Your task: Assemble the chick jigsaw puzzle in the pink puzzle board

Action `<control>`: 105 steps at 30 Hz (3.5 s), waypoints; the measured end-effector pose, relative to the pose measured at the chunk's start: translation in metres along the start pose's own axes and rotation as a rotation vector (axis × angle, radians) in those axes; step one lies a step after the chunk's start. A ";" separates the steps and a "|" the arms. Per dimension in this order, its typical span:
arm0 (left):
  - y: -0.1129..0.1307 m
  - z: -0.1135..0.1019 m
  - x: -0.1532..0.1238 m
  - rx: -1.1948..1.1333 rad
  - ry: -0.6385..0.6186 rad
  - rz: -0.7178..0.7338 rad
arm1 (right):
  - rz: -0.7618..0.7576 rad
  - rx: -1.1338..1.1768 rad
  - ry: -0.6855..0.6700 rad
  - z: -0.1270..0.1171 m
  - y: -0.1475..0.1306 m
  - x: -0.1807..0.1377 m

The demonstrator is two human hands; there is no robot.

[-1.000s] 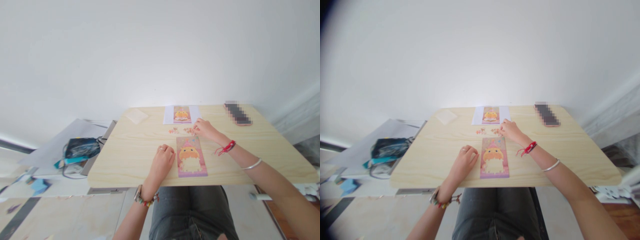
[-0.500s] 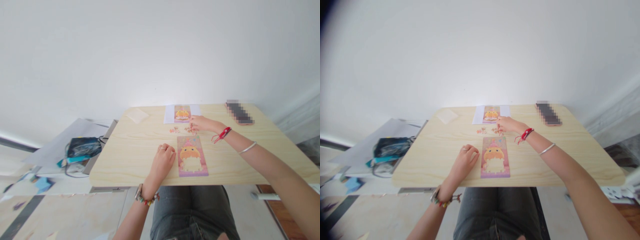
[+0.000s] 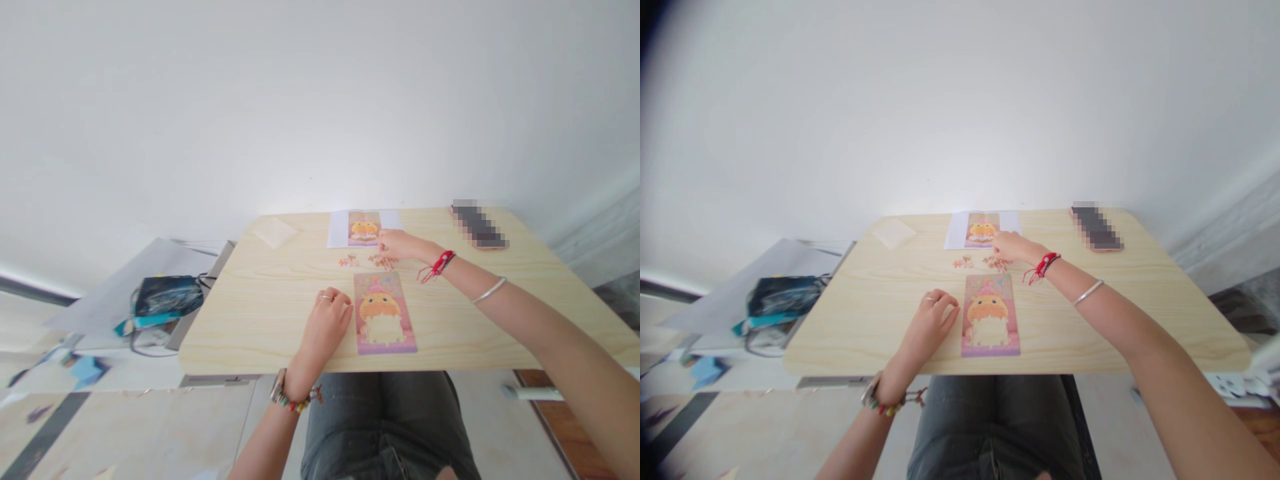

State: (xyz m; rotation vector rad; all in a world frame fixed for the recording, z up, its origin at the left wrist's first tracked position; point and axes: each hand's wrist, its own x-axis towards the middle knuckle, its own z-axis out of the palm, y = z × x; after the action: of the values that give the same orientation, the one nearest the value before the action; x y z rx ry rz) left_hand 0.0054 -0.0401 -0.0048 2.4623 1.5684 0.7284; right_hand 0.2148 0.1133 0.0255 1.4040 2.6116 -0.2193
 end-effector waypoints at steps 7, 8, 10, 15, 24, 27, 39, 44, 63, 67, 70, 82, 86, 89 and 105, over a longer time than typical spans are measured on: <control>0.001 -0.002 0.000 -0.001 0.019 0.003 | 0.028 -0.020 -0.051 -0.006 -0.007 0.003; 0.001 -0.002 0.000 -0.002 0.016 0.003 | 0.037 -0.030 -0.060 -0.007 -0.009 0.004; 0.001 -0.001 -0.001 -0.003 0.014 0.003 | 0.054 -0.048 -0.074 -0.008 -0.011 0.005; 0.000 0.000 -0.001 -0.010 0.011 -0.008 | 0.082 -0.058 -0.070 -0.008 -0.011 0.007; 0.002 0.000 0.001 -0.019 0.026 0.001 | 0.081 -0.025 -0.041 -0.017 0.004 -0.011; 0.002 0.000 0.000 -0.019 0.032 0.004 | 0.067 -0.023 -0.028 -0.017 0.005 -0.016; 0.001 0.000 0.001 -0.038 0.032 0.005 | 0.071 0.219 0.003 -0.015 -0.007 -0.016; 0.017 -0.003 0.011 -0.067 0.218 -0.033 | -0.067 0.907 0.112 -0.014 -0.027 -0.034; 0.051 -0.006 0.024 -0.001 0.604 -0.026 | 0.149 1.684 0.385 0.005 -0.098 -0.075; 0.052 -0.003 0.025 -0.009 0.557 -0.035 | 0.188 1.670 0.408 0.008 -0.096 -0.077; 0.053 0.000 0.026 -0.040 0.530 -0.043 | 0.183 1.667 0.382 0.009 -0.097 -0.078; 0.038 -0.010 0.030 -0.887 0.167 -0.438 | -0.120 0.707 0.836 0.017 -0.077 -0.098; 0.035 -0.011 0.029 -0.956 0.071 -0.415 | -0.237 0.533 0.862 0.015 -0.071 -0.103; 0.033 -0.013 0.030 -0.948 0.014 -0.381 | -0.285 0.475 0.841 0.016 -0.070 -0.104; 0.032 -0.002 0.021 -0.492 0.153 -0.074 | -0.227 0.260 0.856 0.025 -0.072 -0.116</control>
State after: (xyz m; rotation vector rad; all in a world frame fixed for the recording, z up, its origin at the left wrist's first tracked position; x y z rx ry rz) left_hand 0.0375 -0.0359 0.0157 2.0215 1.3151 1.1518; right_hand 0.2193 -0.0250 0.0292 1.5140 3.5549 0.0396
